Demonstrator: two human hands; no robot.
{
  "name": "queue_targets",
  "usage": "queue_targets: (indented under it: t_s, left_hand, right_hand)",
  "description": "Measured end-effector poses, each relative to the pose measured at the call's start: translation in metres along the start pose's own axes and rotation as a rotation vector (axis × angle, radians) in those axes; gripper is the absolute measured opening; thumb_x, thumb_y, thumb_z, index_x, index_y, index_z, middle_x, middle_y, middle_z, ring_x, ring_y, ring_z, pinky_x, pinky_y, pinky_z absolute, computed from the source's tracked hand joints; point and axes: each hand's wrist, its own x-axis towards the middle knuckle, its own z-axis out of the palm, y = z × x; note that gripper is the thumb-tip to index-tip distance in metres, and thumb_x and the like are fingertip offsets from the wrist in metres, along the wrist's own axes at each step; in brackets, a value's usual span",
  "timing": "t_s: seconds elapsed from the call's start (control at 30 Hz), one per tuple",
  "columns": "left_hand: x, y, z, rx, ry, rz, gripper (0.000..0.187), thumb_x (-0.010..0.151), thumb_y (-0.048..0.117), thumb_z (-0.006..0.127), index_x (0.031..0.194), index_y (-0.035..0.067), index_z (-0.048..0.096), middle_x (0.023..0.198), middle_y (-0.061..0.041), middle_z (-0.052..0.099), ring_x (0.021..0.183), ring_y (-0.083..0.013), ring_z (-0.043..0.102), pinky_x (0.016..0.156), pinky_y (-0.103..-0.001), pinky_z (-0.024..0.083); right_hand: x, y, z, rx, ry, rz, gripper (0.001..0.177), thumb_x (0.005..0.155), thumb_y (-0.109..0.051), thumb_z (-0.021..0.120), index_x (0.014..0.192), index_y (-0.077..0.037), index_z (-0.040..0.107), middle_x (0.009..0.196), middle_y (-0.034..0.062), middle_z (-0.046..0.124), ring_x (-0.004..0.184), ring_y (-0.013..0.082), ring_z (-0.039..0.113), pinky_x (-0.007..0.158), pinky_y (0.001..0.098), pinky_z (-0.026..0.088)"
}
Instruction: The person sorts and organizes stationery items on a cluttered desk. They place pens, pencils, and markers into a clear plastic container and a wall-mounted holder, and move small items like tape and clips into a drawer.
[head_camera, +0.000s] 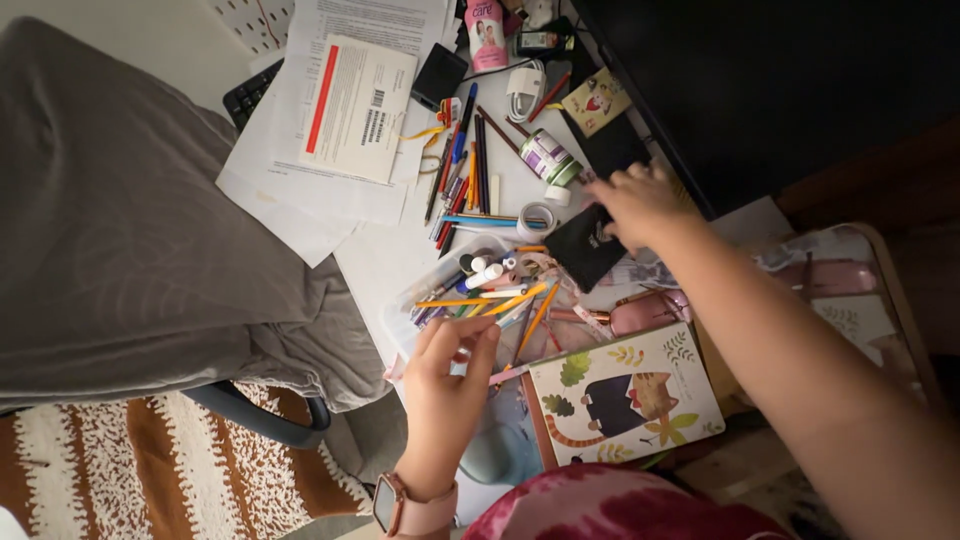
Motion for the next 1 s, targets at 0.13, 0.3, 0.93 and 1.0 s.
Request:
queue_targets:
  t_s: [0.13,0.3,0.93,1.0]
  left_hand:
    - [-0.012,0.003,-0.007,-0.001,-0.001,-0.021,0.01,0.088,0.01,0.077,0.097,0.007,0.075,0.084,-0.004,0.07,0.074,-0.014,0.069,0.064,-0.027,0.054]
    - [-0.033,-0.008,0.008,-0.174,-0.15,-0.087,0.015,0.09,0.006,0.074,0.105,0.008,0.075,0.095,-0.007,0.071,0.079,-0.0144,0.07,0.066,-0.026,0.059]
    - [-0.043,-0.078,0.105,0.743,-0.502,0.141,0.055,0.079,0.02,0.071,0.133,0.011,0.061,0.151,-0.03,0.038,0.126,-0.0507,0.048,0.095,-0.055,0.048]
    - [-0.043,-0.086,0.11,0.661,-0.495,0.078,0.052,0.084,0.021,0.07,0.133,0.009,0.06,0.153,-0.031,0.035,0.123,-0.0499,0.051,0.094,-0.054,0.049]
  right_hand:
    - [-0.018,0.007,-0.035,0.018,-0.055,0.017,0.036,0.079,-0.028,0.082,0.114,-0.021,0.073,0.128,0.0056,0.066,0.132,0.0296,0.053,0.114,0.0448,0.042]
    - [-0.063,0.01,-0.117,0.354,0.033,0.013,0.036,0.078,-0.023,0.078,0.112,-0.012,0.071,0.106,0.015,0.075,0.103,0.0353,0.068,0.088,0.0481,0.054]
    - [-0.103,-0.033,0.002,0.168,0.096,0.198,0.06,0.083,-0.01,0.07,0.14,-0.026,0.06,0.15,-0.0001,0.05,0.142,0.0312,0.043,0.117,0.0441,0.034]
    - [-0.082,-0.042,0.019,0.253,0.128,0.121,0.059,0.083,-0.013,0.071,0.14,-0.023,0.06,0.151,0.0025,0.052,0.137,0.0307,0.048,0.113,0.0447,0.038]
